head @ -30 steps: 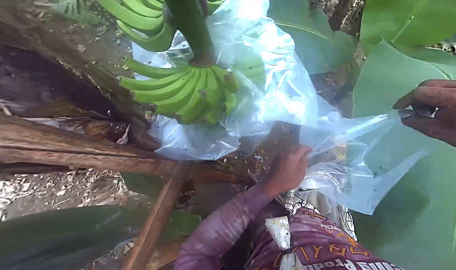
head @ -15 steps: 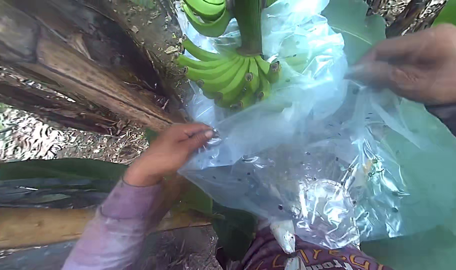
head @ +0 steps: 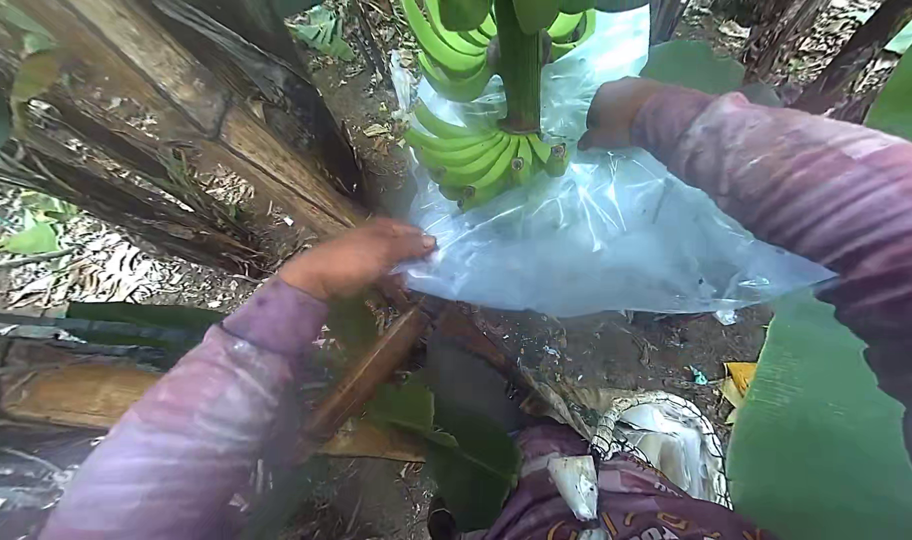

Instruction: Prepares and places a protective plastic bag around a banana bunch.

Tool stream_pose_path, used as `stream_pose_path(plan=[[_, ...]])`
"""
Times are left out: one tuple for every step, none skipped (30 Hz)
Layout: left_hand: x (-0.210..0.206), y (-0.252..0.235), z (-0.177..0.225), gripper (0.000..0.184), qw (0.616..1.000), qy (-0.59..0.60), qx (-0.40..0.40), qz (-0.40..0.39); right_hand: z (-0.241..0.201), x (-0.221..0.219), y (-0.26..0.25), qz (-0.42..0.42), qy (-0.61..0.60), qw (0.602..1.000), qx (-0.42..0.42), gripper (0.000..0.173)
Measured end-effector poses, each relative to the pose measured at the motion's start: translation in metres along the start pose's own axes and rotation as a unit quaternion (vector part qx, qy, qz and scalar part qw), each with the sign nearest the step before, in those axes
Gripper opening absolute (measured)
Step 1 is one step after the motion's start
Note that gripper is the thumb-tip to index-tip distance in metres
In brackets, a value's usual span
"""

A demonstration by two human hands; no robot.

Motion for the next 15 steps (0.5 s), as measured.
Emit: stream_pose_path(plan=[[0.0, -0.002, 0.006, 0.034, 1.0, -0.027, 0.013, 0.008, 0.002, -0.001, -0.004, 0.001, 0.001, 1.0, -0.01, 0.042], [0.0, -0.005, 0.011, 0.034, 0.998, -0.064, 0.017, 0.016, 0.005, -0.001, -0.006, 0.008, 0.0, 1.0, -0.014, 0.043], [0.001, -0.009, 0.017, 0.035, 0.993, -0.115, 0.018, 0.022, 0.009, -0.001, -0.008, 0.014, -0.001, 1.0, -0.016, 0.043], [0.006, -0.013, 0.026, 0.037, 0.984, -0.176, 0.012, 0.027, 0.013, 0.001, -0.009, 0.018, 0.0, 1.0, -0.017, 0.044], [0.012, -0.018, 0.035, 0.038, 0.97, -0.241, 0.006, 0.031, 0.016, 0.001, -0.009, 0.02, 0.0, 1.0, -0.016, 0.044], [0.018, -0.024, 0.044, 0.038, 0.953, -0.3, 0.001, 0.034, 0.02, 0.002, -0.009, 0.024, -0.003, 1.0, -0.012, 0.044], [0.025, -0.032, 0.051, 0.037, 0.934, -0.356, 0.004, 0.039, 0.025, 0.0, -0.01, 0.031, -0.006, 0.999, -0.004, 0.044], [0.03, -0.042, 0.056, 0.036, 0.911, -0.41, 0.022, 0.04, 0.028, -0.001, -0.01, 0.038, -0.009, 0.999, 0.006, 0.044], [0.035, -0.05, 0.06, 0.035, 0.887, -0.458, 0.052, 0.041, 0.028, -0.001, -0.008, 0.042, -0.013, 0.999, 0.017, 0.043], [0.04, -0.058, 0.065, 0.033, 0.864, -0.491, 0.093, 0.049, 0.028, -0.002, -0.007, 0.052, -0.019, 0.998, 0.036, 0.042], [0.048, -0.065, 0.068, 0.03, 0.846, -0.513, 0.131, 0.064, 0.025, -0.003, -0.004, 0.061, -0.032, 0.996, 0.06, 0.039], [0.057, -0.073, 0.07, 0.027, 0.829, -0.529, 0.16, 0.084, 0.018, -0.002, 0.003, 0.066, -0.049, 0.993, 0.081, 0.036], [0.067, -0.079, 0.072, 0.024, 0.817, -0.535, 0.183, 0.114, 0.01, 0.001, 0.011, 0.067, -0.072, 0.99, 0.098, 0.032], [0.075, -0.084, 0.076, 0.025, 0.811, -0.53, 0.198, 0.149, 0.0, 0.005, 0.019, 0.061, -0.09, 0.988, 0.111, 0.029], [0.081, -0.09, 0.08, 0.027, 0.809, -0.52, 0.203, 0.183, -0.01, 0.008, 0.027, 0.052, -0.101, 0.985, 0.126, 0.028]])
Point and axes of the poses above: each hand's wrist, its own y-axis away from the middle knuckle, its own x-axis out of the back of the hand, z = x × y, the point moved 3 cm from there along -y, towards the middle knuckle, and after that the axes turned 7 degrees about y, right-handed, at the moved point
